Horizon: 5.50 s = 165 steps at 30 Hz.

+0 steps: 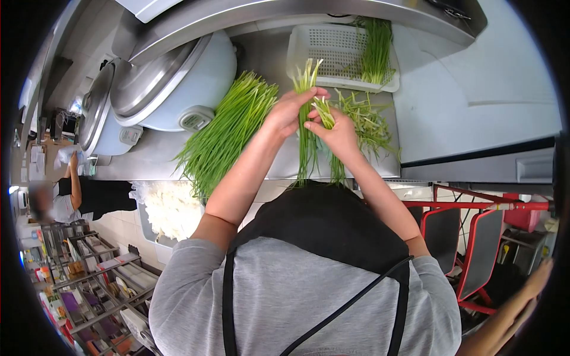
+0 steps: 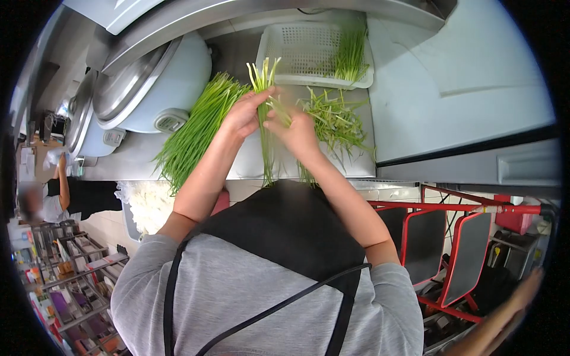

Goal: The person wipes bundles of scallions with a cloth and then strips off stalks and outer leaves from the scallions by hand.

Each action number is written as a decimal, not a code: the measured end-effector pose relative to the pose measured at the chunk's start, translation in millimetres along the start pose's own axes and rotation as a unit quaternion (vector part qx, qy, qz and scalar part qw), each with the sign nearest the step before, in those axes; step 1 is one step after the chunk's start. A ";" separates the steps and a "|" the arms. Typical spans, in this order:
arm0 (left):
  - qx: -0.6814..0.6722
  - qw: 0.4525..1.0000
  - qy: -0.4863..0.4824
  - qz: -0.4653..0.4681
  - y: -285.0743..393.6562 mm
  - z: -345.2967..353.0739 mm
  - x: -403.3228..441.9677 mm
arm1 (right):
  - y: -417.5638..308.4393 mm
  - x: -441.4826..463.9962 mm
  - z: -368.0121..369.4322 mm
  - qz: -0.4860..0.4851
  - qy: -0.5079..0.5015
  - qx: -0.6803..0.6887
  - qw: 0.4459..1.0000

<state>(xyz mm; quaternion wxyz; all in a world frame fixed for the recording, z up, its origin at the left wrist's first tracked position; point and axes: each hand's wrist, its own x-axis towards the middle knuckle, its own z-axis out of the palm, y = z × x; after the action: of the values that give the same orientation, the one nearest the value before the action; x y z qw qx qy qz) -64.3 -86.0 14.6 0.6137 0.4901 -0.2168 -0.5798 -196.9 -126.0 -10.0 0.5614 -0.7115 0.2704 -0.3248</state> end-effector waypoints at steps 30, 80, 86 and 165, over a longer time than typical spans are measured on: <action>-0.054 0.997 -0.044 -0.042 22.3 -72.3 -31.8 | -15.2 0.6 78.9 -0.010 0.104 -0.029 0.994; 0.124 0.990 -0.061 0.032 31.2 -94.4 23.8 | -18.2 36.2 -6.9 0.104 0.151 -0.040 0.982; 0.112 0.993 -0.025 -0.008 18.2 -94.9 9.1 | 52.6 31.9 -35.8 0.003 0.232 -0.181 0.956; 0.149 0.987 -0.063 -0.011 5.9 -38.9 -39.7 | -24.0 -2.6 27.1 0.095 0.166 0.211 0.959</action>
<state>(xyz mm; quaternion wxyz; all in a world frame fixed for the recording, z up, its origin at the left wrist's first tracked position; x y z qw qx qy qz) -38.2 -36.6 15.1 0.5126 0.5406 -0.3335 -0.5778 -177.3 -101.8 8.7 0.6741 -0.4840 0.3514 -0.4333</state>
